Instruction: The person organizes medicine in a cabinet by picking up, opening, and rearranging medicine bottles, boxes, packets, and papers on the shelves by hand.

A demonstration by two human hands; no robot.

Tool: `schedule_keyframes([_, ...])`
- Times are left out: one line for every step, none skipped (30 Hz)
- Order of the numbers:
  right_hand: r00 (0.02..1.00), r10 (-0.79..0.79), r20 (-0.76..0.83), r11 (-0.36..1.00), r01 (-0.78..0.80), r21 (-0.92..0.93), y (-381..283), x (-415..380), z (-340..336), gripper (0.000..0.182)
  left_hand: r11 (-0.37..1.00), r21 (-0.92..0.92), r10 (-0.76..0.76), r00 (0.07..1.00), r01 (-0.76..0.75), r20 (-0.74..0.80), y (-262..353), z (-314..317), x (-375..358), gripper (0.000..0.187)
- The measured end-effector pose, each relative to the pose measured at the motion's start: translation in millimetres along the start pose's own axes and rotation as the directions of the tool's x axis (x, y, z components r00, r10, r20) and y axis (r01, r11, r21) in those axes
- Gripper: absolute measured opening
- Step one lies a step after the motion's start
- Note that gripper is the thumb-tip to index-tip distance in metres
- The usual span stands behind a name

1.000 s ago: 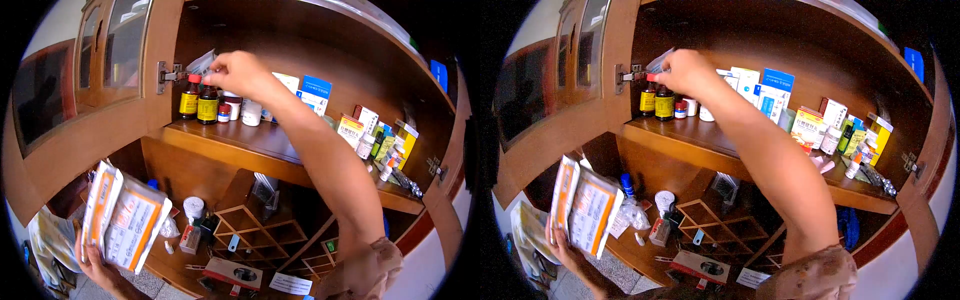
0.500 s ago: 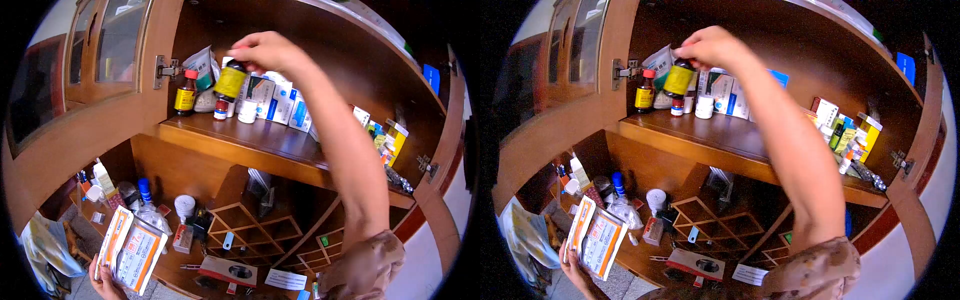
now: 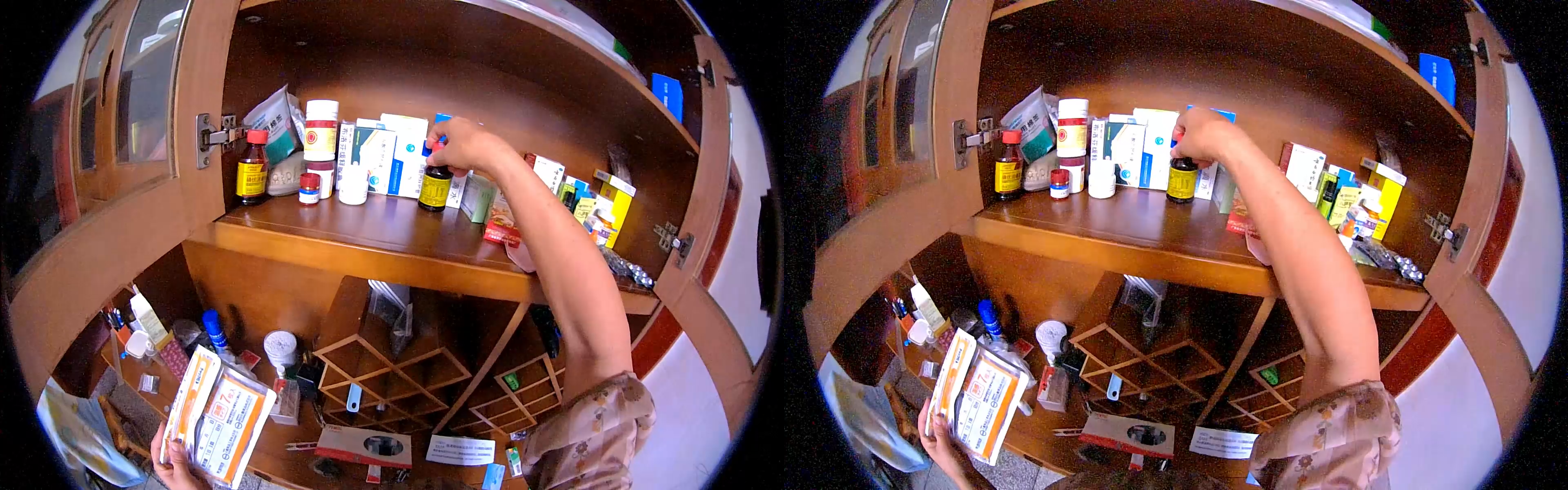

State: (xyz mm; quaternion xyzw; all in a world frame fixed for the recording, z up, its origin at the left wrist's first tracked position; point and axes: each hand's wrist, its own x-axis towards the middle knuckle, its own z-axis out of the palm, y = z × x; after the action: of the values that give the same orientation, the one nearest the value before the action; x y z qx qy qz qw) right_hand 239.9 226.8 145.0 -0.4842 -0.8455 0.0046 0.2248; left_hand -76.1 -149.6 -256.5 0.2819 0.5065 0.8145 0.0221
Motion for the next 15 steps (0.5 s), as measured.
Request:
schedule_keyframes([1.0,0.025,-0.009,0.999,-0.025,-0.039,-3,-2,0,0.036,1.0,-0.016,-0.021,1.0,0.021,0.002,3,2,-1,0.042])
schedule_keyframes([1.0,0.019,-0.006,0.999,-0.019,-0.039,-2,-1,0,0.036,0.999,-0.031,-0.042,0.999,0.042,0.003,5,4,-2,0.043])
schedule_keyframes([0.998,-0.036,-0.059,0.986,0.026,-0.165,0,-1,-1,0.04,0.999,-0.028,-0.041,0.999,0.041,-0.006,5,4,-3,0.043])
schedule_keyframes([0.99,-0.098,-0.106,0.955,0.063,-0.288,-6,-3,0,0.044,0.998,-0.031,-0.05,0.999,0.049,-0.009,6,4,-3,0.044])
schedule_keyframes([0.98,-0.138,-0.14,0.903,0.066,-0.424,-14,-6,-3,0.043,0.998,-0.034,-0.057,0.998,0.057,-0.017,8,4,-4,0.044])
schedule_keyframes([0.978,-0.159,-0.136,0.902,0.088,-0.422,-25,-8,-2,0.043,0.998,-0.032,-0.054,0.998,0.053,-0.038,9,5,-6,0.044])
schedule_keyframes([0.948,-0.249,-0.2,0.898,0.148,-0.414,-36,-8,1,0.039,0.998,-0.031,-0.06,0.997,0.059,-0.039,10,7,-7,0.045])
schedule_keyframes([0.905,-0.332,-0.265,0.89,0.208,-0.405,-50,-10,3,0.036,0.998,-0.029,-0.065,0.997,0.064,-0.039,10,8,-8,0.045])
schedule_keyframes([0.892,-0.383,-0.239,0.895,0.295,-0.334,-69,-11,6,0.031,0.997,-0.076,-0.03,0.999,0.027,-0.042,7,11,-8,0.045])
schedule_keyframes([0.836,-0.48,-0.267,0.871,0.417,-0.261,-78,4,18,0.028,0.994,-0.101,-0.057,0.996,0.05,-0.067,5,12,-9,0.043])
schedule_keyframes([0.814,-0.523,-0.253,0.852,0.49,-0.186,-93,17,30,0.027,0.996,-0.076,-0.056,0.995,0.049,-0.087,3,12,-9,0.042])
schedule_keyframes([0.782,-0.577,-0.235,0.817,0.555,-0.156,-106,33,42,0.03,0.997,-0.053,-0.057,0.993,0.052,-0.104,2,12,-10,0.041])
schedule_keyframes([0.742,-0.618,-0.261,0.782,0.615,-0.102,-118,45,55,0.034,0.993,-0.104,-0.066,0.996,0.059,-0.063,4,13,-10,0.041])
schedule_keyframes([0.798,-0.564,-0.213,0.82,0.572,-0.027,-135,46,60,0.038,0.993,-0.103,-0.067,0.995,0.06,-0.069,3,10,-11,0.041])
schedule_keyframes([0.817,-0.522,-0.245,0.838,0.545,0.034,-147,49,68,0.038,0.994,-0.095,-0.065,0.994,0.057,-0.083,-1,6,-13,0.041])
